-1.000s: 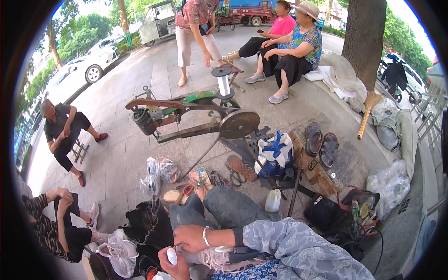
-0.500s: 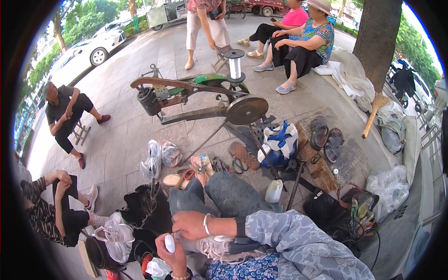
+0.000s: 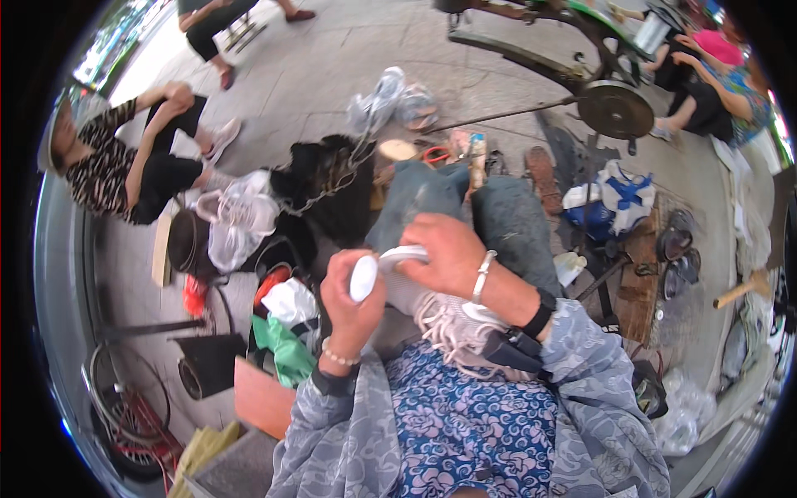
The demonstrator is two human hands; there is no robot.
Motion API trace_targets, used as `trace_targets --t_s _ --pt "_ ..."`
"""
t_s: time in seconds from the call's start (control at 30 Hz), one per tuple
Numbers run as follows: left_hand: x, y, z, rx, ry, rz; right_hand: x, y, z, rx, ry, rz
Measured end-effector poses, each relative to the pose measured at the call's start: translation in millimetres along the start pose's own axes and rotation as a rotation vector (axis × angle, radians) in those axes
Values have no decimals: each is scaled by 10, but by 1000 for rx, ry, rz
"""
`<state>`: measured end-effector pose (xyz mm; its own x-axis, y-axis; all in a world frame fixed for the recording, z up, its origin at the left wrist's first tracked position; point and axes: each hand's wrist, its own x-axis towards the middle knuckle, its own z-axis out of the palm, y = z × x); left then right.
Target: Apply adhesive to the sole of a shoe to repair it.
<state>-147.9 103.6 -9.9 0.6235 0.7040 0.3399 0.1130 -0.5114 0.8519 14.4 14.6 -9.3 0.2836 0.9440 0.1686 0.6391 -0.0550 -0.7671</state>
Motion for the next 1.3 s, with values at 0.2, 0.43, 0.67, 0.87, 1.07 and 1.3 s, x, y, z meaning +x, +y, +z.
trace_targets --t_s 0.2,0.43,0.67,0.87,1.07,1.3 --pt "-102 17 -129 -71 -15 -79 -27 -102 15 -18 17 -112" --pt "-145 14 -211 -385 -63 -388 -41 -116 -69 33 -8 -128" --pt "-146 21 -310 -662 -106 -414 -46 -165 -188 150 -52 -103" --pt "-116 -23 -256 -412 -196 -232 -59 -168 -178 73 -53 -116" --pt "-85 -10 -221 -287 -124 -180 -137 -71 -339 183 -133 -62" --pt "-30 -11 -191 -304 -126 -206 -224 -2 -288 183 -6 -55"
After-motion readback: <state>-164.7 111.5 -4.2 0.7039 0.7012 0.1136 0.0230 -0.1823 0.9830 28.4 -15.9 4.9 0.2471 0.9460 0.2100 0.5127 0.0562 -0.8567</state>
